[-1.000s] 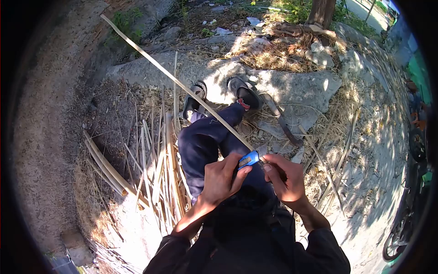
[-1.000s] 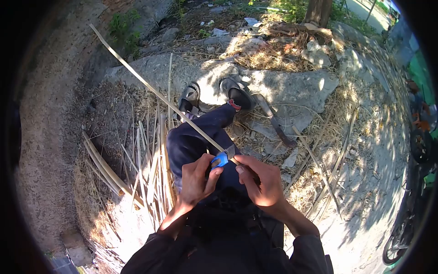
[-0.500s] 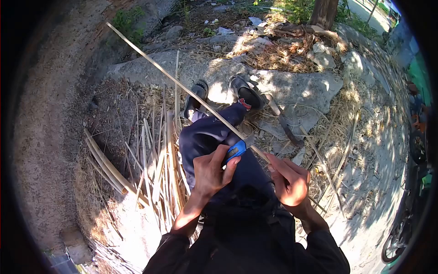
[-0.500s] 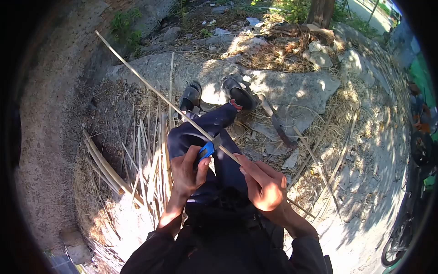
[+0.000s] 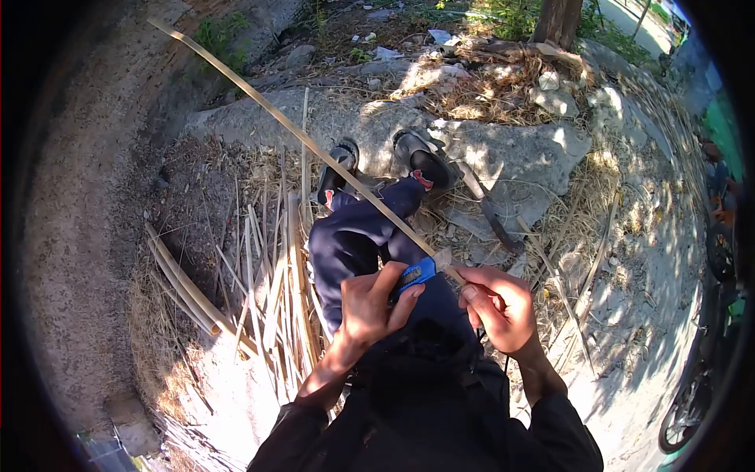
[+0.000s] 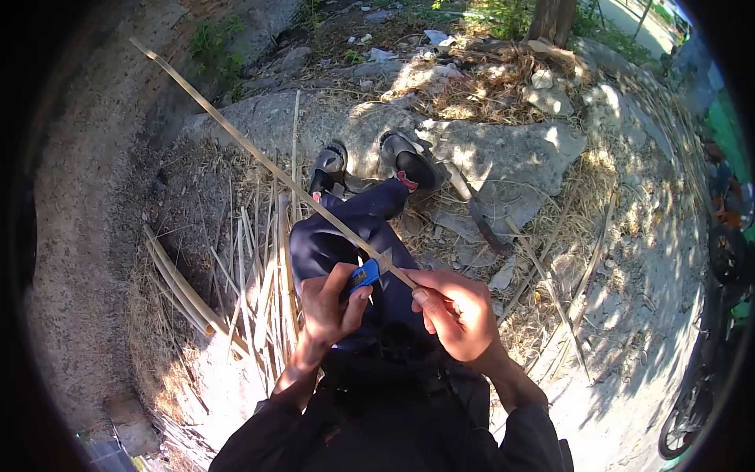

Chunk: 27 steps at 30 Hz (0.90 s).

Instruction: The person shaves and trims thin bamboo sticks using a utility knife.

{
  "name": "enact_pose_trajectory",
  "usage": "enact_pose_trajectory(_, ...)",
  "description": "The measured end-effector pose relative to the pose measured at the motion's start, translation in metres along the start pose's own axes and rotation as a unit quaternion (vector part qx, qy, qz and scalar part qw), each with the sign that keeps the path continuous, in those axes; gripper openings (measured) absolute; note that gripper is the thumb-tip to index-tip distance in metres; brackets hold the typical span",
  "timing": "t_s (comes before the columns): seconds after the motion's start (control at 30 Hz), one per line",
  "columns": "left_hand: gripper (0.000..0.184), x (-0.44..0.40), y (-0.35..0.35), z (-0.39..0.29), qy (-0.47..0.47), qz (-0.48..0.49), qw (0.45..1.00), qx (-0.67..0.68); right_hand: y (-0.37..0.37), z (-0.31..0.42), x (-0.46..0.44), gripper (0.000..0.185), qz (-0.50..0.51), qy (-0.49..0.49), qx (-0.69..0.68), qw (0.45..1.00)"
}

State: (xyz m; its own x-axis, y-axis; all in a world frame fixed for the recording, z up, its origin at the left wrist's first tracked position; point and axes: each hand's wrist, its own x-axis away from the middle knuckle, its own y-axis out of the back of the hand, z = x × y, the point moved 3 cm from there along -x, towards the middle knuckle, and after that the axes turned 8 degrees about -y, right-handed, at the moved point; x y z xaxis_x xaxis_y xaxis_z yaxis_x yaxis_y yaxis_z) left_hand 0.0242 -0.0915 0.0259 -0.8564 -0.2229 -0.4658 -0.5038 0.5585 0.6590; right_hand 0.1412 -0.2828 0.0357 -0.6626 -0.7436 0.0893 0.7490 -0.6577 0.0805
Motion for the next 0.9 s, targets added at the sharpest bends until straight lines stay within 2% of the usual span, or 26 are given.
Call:
enact_pose_trajectory(0.07,0.024,0.001,-0.001,0.001,-0.015,0.0,1.0,0.004,-0.003,-0.001,0.001,0.028,0.037,-0.033,-0.09,0.995)
enact_pose_trajectory(0.1,0.024,0.002,-0.001,0.001,-0.03,0.0,1.0,0.008,0.0,0.001,0.001,0.028,0.037,-0.034,-0.091,0.995)
enact_pose_trajectory(0.17,0.024,0.001,0.0,-0.002,-0.034,-0.003,0.999,0.012,0.003,0.0,0.002,0.027,0.082,-0.117,-0.124,0.982)
enact_pose_trajectory(0.2,0.025,0.0,0.0,-0.003,-0.037,-0.008,0.999,0.017,0.002,-0.003,0.002,0.027,0.082,-0.117,-0.125,0.982)
enact_pose_trajectory(0.27,0.025,0.001,-0.001,-0.005,-0.044,-0.005,0.999,0.016,0.001,-0.007,0.002,0.026,0.073,-0.058,-0.145,0.985)
enact_pose_trajectory(0.37,0.025,0.002,-0.003,-0.005,-0.05,0.002,0.999,0.019,-0.001,-0.002,0.002,0.024,0.058,-0.034,-0.138,0.988)
enact_pose_trajectory(0.5,0.025,0.003,-0.004,-0.006,-0.037,0.007,0.999,0.024,0.0,-0.001,0.004,0.023,0.058,-0.062,-0.139,0.987)
enact_pose_trajectory(0.57,0.025,0.001,-0.002,-0.009,-0.042,0.006,0.999,0.028,0.0,0.002,0.005,0.023,0.038,-0.026,-0.094,0.994)
enact_pose_trajectory(0.9,0.025,-0.006,0.005,-0.012,-0.06,0.006,0.998,0.006,0.0,0.01,0.006,0.021,0.008,0.011,-0.061,0.998)
